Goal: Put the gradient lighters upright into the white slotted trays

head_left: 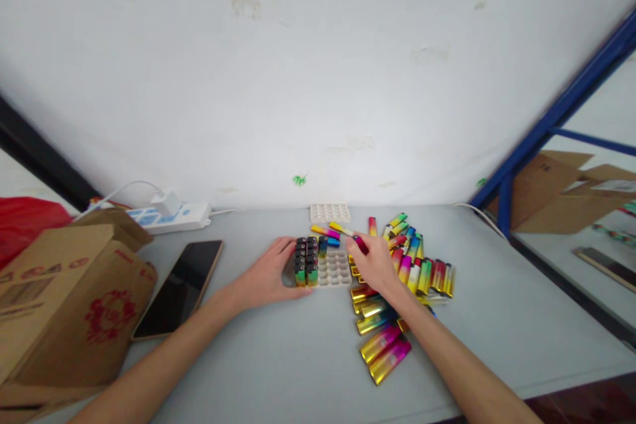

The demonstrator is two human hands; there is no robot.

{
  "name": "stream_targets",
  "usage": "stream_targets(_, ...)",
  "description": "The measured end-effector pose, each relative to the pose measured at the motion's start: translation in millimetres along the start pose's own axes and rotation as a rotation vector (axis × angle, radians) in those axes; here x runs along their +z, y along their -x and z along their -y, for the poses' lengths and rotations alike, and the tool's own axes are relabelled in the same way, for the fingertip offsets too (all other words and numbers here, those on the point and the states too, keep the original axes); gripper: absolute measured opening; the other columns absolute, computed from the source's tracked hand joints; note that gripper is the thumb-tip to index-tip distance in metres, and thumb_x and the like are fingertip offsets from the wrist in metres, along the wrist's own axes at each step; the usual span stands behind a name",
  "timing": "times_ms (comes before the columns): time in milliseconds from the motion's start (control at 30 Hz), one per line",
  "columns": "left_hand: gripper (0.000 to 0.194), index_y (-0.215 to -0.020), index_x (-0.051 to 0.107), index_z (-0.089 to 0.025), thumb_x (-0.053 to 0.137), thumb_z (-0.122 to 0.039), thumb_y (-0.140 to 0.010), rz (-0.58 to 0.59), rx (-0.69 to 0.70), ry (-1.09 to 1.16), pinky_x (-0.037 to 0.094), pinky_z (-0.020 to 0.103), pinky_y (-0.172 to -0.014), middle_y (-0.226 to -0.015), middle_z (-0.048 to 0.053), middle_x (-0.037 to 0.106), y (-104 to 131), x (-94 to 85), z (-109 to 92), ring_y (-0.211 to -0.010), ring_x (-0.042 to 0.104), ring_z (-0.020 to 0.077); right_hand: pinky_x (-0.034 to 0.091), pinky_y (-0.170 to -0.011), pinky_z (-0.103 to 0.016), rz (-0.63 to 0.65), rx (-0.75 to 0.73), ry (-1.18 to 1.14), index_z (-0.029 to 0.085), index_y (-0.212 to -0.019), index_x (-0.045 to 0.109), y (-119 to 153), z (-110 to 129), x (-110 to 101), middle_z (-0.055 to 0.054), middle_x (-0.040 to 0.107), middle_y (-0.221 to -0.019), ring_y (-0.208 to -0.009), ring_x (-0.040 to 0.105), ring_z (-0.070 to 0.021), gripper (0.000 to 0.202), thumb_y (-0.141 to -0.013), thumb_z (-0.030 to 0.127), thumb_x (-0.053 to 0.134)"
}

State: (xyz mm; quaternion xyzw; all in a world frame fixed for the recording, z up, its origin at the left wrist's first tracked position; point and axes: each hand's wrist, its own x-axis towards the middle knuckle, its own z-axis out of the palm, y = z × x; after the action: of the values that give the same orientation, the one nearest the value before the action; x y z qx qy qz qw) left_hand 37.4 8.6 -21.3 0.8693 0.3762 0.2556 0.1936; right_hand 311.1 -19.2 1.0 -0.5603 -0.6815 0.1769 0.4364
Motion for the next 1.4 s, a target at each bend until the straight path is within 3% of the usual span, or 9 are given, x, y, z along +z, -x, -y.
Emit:
stream_targets(233, 0.075, -0.133, 0.068, -0.021, 0.093, -0.059, -0.073, 0.000, 0.001, 0.002, 0.054, 0.054, -0.121, -0.139, 0.015, 0.069, 0, 0.4, 1, -0.134, 0.066, 0.0408, 0.040, -0.064, -0.033, 0.023, 0.001, 0.057, 0.027, -0.077, 0.053, 1, -2, 0, 0.001, 0.057, -0.061, -0.060, 0.056, -0.0215, 0.041, -0.108, 0.054, 0.048)
stream_targets(367, 0.078, -0.135, 0.067, -0.020, 0.094, -0.058, -0.073, 0.002, -0.002, 0.005, 0.054, 0.055, -0.121, -0.141, 0.016, 0.068, 0, 0.7, 0, -0.134, 0.065, 0.0414, 0.051, -0.080, -0.035, 0.072, -0.122, 0.055, 0.027, -0.094, 0.059, 3, 0, 1, -0.004, 0.069, -0.084, -0.082, 0.067, -0.0251, 0.037, -0.115, 0.051, 0.040)
stream_targets(467, 0.078, -0.135, 0.066, -0.021, 0.093, -0.058, -0.073, -0.006, -0.001, 0.002, 0.054, 0.055, -0.121, -0.140, 0.016, 0.068, 0, 0.9, 0, -0.133, 0.065, 0.0411, 0.053, -0.091, -0.039, 0.077, -0.222, 0.103, 0.025, -0.095, 0.062, 4, 1, 1, -0.010, 0.072, -0.100, -0.097, 0.068, -0.0268, 0.041, -0.116, 0.051, 0.039)
stream_targets(633, 0.078, -0.135, 0.067, -0.020, 0.094, -0.059, -0.073, -0.005, 0.004, 0.013, 0.054, 0.054, -0.120, -0.138, 0.016, 0.068, 0, 2.6, 3, -0.132, 0.066, 0.0407, 0.051, -0.078, -0.035, 0.164, -0.172, 0.093, 0.025, -0.088, 0.063, 5, -2, 3, -0.004, 0.070, -0.080, -0.079, 0.069, -0.0235, 0.045, -0.116, 0.054, 0.043)
stream_targets(767, 0.078, -0.135, 0.067, -0.021, 0.095, -0.056, -0.072, -0.029, 0.015, 0.018, 0.054, 0.052, -0.120, -0.139, 0.015, 0.069, 0, 3.9, 4, -0.132, 0.065, 0.0396, 0.054, -0.080, -0.035, 0.211, -0.241, 0.075, 0.023, -0.098, 0.066, 4, -8, 10, -0.006, 0.075, -0.092, -0.085, 0.071, -0.0235, 0.040, -0.118, 0.046, 0.041)
stream_targets(867, 0.076, -0.134, 0.068, -0.021, 0.095, -0.055, -0.072, -0.022, 0.021, 0.025, 0.054, 0.052, -0.120, -0.138, 0.015, 0.069, 0, 3.5, 3, -0.131, 0.066, 0.0386, 0.055, -0.088, -0.040, 0.245, -0.305, 0.240, 0.020, -0.106, 0.068, 5, -11, 18, -0.011, 0.077, -0.101, -0.095, 0.072, -0.0269, 0.035, -0.118, 0.042, 0.044)
stream_targets(1033, 0.076, -0.133, 0.068, -0.021, 0.095, -0.059, -0.072, -0.018, 0.015, 0.004, 0.054, 0.052, -0.120, -0.137, 0.015, 0.069, -1, 3.8, 4, -0.131, 0.066, 0.0388, 0.052, -0.100, -0.050, 0.180, -0.356, 0.617, 0.017, -0.105, 0.072, 8, -4, 25, -0.018, 0.076, -0.110, -0.111, 0.069, -0.0342, 0.033, -0.114, 0.045, 0.057)
stream_targets(1233, 0.075, -0.134, 0.067, -0.022, 0.093, -0.059, -0.075, -0.022, 0.033, -0.004, 0.054, 0.053, -0.120, -0.139, 0.015, 0.069, 0, 4.0, 8, -0.133, 0.065, 0.0391, 0.048, -0.107, -0.045, 0.200, -0.398, 0.483, 0.021, -0.111, 0.069, 4, -3, 4, -0.010, 0.076, -0.113, -0.112, 0.069, -0.0273, 0.028, -0.118, 0.039, 0.049)
stream_targets(1400, 0.074, -0.134, 0.068, -0.022, 0.093, -0.058, -0.074, -0.029, 0.029, -0.006, 0.056, 0.052, -0.119, -0.138, 0.014, 0.069, 0, 3.7, 8, -0.131, 0.067, 0.0383, 0.048, -0.105, -0.048, -0.036, -0.130, 0.636, 0.021, -0.117, 0.072, -11, -41, -32, -0.015, 0.073, -0.119, -0.114, 0.065, -0.0332, 0.024, -0.114, 0.035, 0.052)
